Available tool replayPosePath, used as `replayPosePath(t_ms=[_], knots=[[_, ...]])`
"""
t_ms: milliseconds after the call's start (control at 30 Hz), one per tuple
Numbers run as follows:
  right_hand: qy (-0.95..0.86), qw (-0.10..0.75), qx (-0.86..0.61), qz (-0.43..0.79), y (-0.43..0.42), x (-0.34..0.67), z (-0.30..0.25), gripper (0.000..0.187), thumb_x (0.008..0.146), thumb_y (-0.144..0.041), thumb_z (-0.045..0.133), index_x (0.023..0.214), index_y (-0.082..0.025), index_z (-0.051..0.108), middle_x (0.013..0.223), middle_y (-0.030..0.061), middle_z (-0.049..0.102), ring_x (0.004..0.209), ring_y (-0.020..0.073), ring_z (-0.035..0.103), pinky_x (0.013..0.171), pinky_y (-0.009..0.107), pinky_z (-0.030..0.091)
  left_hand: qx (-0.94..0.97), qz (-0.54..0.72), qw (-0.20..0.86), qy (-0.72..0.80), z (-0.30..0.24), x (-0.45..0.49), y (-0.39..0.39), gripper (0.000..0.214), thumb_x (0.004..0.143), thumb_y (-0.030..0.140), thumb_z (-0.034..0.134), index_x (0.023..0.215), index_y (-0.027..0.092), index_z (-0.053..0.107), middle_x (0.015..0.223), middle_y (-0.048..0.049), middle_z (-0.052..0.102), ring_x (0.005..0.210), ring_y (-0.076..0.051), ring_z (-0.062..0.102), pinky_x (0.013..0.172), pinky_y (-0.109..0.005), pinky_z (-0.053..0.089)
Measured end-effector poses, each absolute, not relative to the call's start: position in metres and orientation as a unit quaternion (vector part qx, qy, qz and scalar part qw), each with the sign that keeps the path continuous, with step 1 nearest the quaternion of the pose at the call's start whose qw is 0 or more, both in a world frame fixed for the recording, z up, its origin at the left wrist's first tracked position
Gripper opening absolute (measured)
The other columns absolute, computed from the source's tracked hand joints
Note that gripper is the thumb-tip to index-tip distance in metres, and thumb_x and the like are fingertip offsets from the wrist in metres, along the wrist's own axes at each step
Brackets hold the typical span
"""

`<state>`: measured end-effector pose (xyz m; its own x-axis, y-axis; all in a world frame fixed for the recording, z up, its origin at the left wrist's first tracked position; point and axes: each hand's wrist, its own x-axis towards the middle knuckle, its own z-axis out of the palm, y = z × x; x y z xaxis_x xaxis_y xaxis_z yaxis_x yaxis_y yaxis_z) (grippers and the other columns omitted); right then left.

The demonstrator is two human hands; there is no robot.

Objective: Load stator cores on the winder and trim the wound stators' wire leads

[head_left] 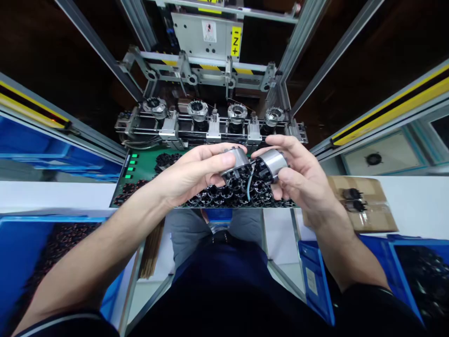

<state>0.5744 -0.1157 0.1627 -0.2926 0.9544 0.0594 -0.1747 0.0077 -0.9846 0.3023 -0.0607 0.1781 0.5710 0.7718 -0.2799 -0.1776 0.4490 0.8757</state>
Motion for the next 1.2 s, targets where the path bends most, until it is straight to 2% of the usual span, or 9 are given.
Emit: replayPosePath(t_ms=[233, 333, 500, 600, 733, 867, 967, 1133, 1200], knots=[[-0.538, 0.482, -0.391, 0.570, -0.093, 0.578, 0.154, 0.048, 0.097, -0.054, 0.102, 0.126, -0.031, 0.072, 0.133, 0.0028, 0.082, 0.063, 0.0096, 0.067, 0.054, 0.028, 0.057, 0.417, 0.302, 0.783, 0.349, 0.163, 0.310, -0.035, 0.055, 0.070, 0.050, 0.119, 0.113, 0.022, 0.097, 0.097, -0.0029, 0.077, 0.062, -0.002, 0.052, 0.053, -0.011, 0.049], [-0.537, 0.466, -0.413, 0.569, -0.075, 0.585, 0.148, 0.048, 0.099, -0.054, 0.100, 0.134, -0.033, 0.075, 0.137, 0.0047, 0.081, 0.062, 0.0098, 0.064, 0.050, 0.029, 0.055, 0.441, 0.316, 0.762, 0.353, 0.150, 0.310, -0.015, 0.049, 0.073, 0.050, 0.117, 0.109, 0.024, 0.097, 0.089, -0.0003, 0.073, 0.055, -0.001, 0.044, 0.047, -0.012, 0.040], [-0.584, 0.457, -0.462, 0.486, -0.035, 0.610, 0.134, 0.052, 0.092, -0.050, 0.106, 0.134, -0.033, 0.083, 0.141, 0.0070, 0.078, 0.075, 0.0137, 0.072, 0.056, 0.029, 0.064, 0.514, 0.317, 0.700, 0.381, 0.131, 0.299, 0.031, 0.060, 0.067, 0.047, 0.119, 0.115, 0.022, 0.094, 0.105, -0.0065, 0.082, 0.067, -0.009, 0.062, 0.053, -0.021, 0.051], [-0.632, 0.459, -0.488, 0.390, 0.005, 0.629, 0.115, 0.061, 0.082, -0.049, 0.112, 0.135, -0.034, 0.085, 0.135, 0.0068, 0.075, 0.084, 0.0172, 0.076, 0.066, 0.032, 0.071, 0.606, 0.314, 0.592, 0.429, 0.124, 0.292, 0.068, 0.074, 0.069, 0.045, 0.118, 0.131, 0.017, 0.090, 0.113, -0.0088, 0.086, 0.076, -0.014, 0.072, 0.064, -0.026, 0.056], [-0.662, 0.424, -0.539, 0.304, 0.064, 0.650, 0.081, 0.071, 0.079, -0.051, 0.111, 0.141, -0.030, 0.083, 0.136, 0.0117, 0.079, 0.090, 0.0242, 0.079, 0.076, 0.041, 0.073, 0.707, 0.314, 0.400, 0.492, 0.097, 0.287, 0.127, 0.083, 0.072, 0.044, 0.118, 0.137, 0.006, 0.084, 0.081, 0.0058, 0.077, 0.075, -0.010, 0.065, 0.076, -0.023, 0.047], [-0.684, 0.351, -0.585, 0.260, 0.102, 0.654, 0.048, 0.062, 0.079, -0.049, 0.101, 0.132, -0.023, 0.083, 0.128, 0.0145, 0.083, 0.081, 0.0276, 0.078, 0.081, 0.052, 0.072, 0.719, 0.286, 0.376, 0.509, 0.054, 0.279, 0.168, 0.092, 0.068, 0.061, 0.116, 0.135, 0.006, 0.085, 0.066, 0.0092, 0.069, 0.071, -0.012, 0.062, 0.075, -0.026, 0.043], [-0.729, 0.279, -0.573, 0.250, 0.111, 0.651, 0.035, 0.055, 0.077, -0.048, 0.100, 0.124, -0.024, 0.084, 0.111, 0.0104, 0.084, 0.078, 0.0298, 0.078, 0.092, 0.060, 0.070, 0.752, 0.248, 0.374, 0.482, 0.036, 0.272, 0.178, 0.099, 0.061, 0.075, 0.113, 0.131, 0.010, 0.088, 0.073, 0.0061, 0.074, 0.069, -0.013, 0.061, 0.074, -0.029, 0.043], [-0.737, 0.266, -0.563, 0.261, 0.111, 0.648, 0.035, 0.057, 0.084, -0.052, 0.097, 0.130, -0.023, 0.081, 0.083, 0.0045, 0.076, 0.077, 0.0318, 0.076, 0.100, 0.063, 0.067, 0.752, 0.244, 0.395, 0.467, 0.038, 0.272, 0.178, 0.118, 0.059, 0.097, 0.104, 0.136, 0.010, 0.084, 0.076, 0.0071, 0.072, 0.069, -0.010, 0.055, 0.073, -0.029, 0.041], [-0.754, 0.251, -0.555, 0.247, 0.113, 0.652, 0.039, 0.056, 0.082, -0.053, 0.098, 0.127, -0.024, 0.080, 0.092, 0.0061, 0.078, 0.081, 0.0313, 0.076, 0.100, 0.063, 0.066, 0.766, 0.203, 0.401, 0.460, 0.046, 0.276, 0.175, 0.119, 0.054, 0.098, 0.104, 0.133, 0.011, 0.086, 0.071, 0.0074, 0.070, 0.067, -0.011, 0.055, 0.073, -0.030, 0.043]])
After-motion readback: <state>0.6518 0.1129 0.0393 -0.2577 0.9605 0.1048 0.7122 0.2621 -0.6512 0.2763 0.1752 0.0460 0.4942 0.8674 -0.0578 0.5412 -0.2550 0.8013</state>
